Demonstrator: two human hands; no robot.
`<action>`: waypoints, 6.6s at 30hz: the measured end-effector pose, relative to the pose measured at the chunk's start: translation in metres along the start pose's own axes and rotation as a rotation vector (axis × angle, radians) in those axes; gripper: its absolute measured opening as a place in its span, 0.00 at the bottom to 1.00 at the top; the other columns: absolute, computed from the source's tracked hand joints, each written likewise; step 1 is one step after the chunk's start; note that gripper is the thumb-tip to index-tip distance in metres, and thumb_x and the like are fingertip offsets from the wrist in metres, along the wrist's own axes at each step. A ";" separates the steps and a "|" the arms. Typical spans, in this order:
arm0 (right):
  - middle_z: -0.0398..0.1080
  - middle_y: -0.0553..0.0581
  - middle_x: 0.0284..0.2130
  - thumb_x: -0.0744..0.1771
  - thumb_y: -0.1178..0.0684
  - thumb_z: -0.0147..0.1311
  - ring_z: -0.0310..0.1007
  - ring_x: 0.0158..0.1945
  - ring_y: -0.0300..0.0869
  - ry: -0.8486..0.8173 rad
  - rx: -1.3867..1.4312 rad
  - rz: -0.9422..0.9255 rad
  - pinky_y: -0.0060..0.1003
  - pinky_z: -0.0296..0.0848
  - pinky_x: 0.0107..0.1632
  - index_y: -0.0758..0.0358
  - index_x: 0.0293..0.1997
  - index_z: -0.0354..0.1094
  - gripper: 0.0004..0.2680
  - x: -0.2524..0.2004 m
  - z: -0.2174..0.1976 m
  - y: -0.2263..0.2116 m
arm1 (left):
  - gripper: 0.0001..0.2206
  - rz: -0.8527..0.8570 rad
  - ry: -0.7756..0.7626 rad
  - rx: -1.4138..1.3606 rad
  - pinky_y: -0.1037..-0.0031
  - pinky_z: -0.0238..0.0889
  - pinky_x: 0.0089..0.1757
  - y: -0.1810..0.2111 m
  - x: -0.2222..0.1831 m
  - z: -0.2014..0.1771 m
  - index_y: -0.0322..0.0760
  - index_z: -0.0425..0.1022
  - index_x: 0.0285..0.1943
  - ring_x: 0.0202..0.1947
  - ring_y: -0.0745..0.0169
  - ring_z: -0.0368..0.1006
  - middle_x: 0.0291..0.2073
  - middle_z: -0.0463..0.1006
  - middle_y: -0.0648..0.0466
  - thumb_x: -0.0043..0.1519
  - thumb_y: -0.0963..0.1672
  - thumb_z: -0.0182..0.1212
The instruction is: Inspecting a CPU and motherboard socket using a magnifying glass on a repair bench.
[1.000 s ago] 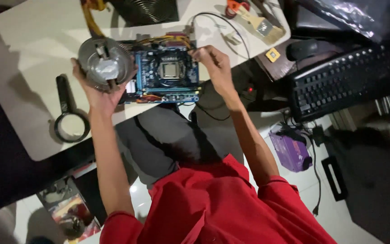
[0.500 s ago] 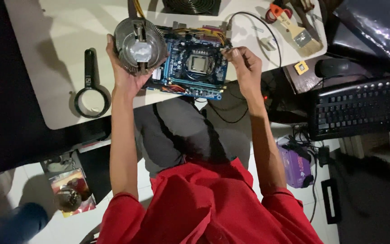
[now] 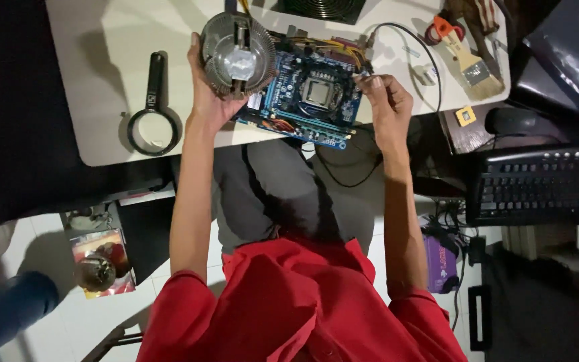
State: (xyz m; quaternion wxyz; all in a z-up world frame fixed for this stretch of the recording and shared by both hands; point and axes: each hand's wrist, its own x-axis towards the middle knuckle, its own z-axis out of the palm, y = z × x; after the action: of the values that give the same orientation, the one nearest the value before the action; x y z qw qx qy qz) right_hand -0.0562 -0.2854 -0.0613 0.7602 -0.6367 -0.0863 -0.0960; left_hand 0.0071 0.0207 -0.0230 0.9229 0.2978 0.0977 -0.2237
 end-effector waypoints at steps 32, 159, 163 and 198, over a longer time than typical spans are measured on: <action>0.74 0.55 0.41 0.73 0.52 0.52 0.77 0.50 0.42 0.087 0.034 0.081 0.40 0.76 0.66 0.64 0.45 0.71 0.07 -0.002 -0.012 0.022 | 0.53 -0.119 0.198 0.080 0.64 0.81 0.45 0.004 -0.006 -0.003 0.38 0.64 0.70 0.55 0.39 0.76 0.64 0.70 0.36 0.34 0.65 0.59; 0.74 0.64 0.34 0.71 0.56 0.61 0.78 0.39 0.52 -0.677 -1.641 -0.490 0.45 0.81 0.31 0.74 0.54 0.64 0.12 0.091 0.074 0.000 | 0.48 -0.112 0.060 0.003 0.73 0.78 0.44 0.005 -0.005 -0.011 0.29 0.71 0.61 0.41 0.54 0.79 0.47 0.79 0.40 0.39 0.65 0.59; 0.73 0.66 0.35 0.70 0.59 0.60 0.77 0.42 0.56 -0.710 -1.649 -0.513 0.49 0.80 0.33 0.74 0.51 0.66 0.09 0.099 0.078 -0.003 | 0.50 -0.097 0.114 -0.031 0.64 0.77 0.50 0.005 -0.005 -0.007 0.29 0.67 0.67 0.50 0.44 0.77 0.56 0.75 0.33 0.40 0.64 0.57; 0.72 0.72 0.57 0.73 0.63 0.55 0.77 0.57 0.62 -0.596 -0.702 -0.493 0.51 0.80 0.56 0.74 0.65 0.65 0.12 0.127 0.161 -0.005 | 0.47 0.161 0.167 0.014 0.55 0.76 0.52 0.093 0.005 -0.042 0.32 0.58 0.73 0.57 0.31 0.71 0.64 0.66 0.32 0.44 0.58 0.61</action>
State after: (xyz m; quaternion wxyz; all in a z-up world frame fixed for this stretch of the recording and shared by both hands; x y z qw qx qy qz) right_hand 0.0642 -0.1328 0.0041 0.3984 -0.8137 -0.4087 -0.1099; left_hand 0.0534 0.1105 -0.0112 0.9245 0.3286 0.1485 -0.1237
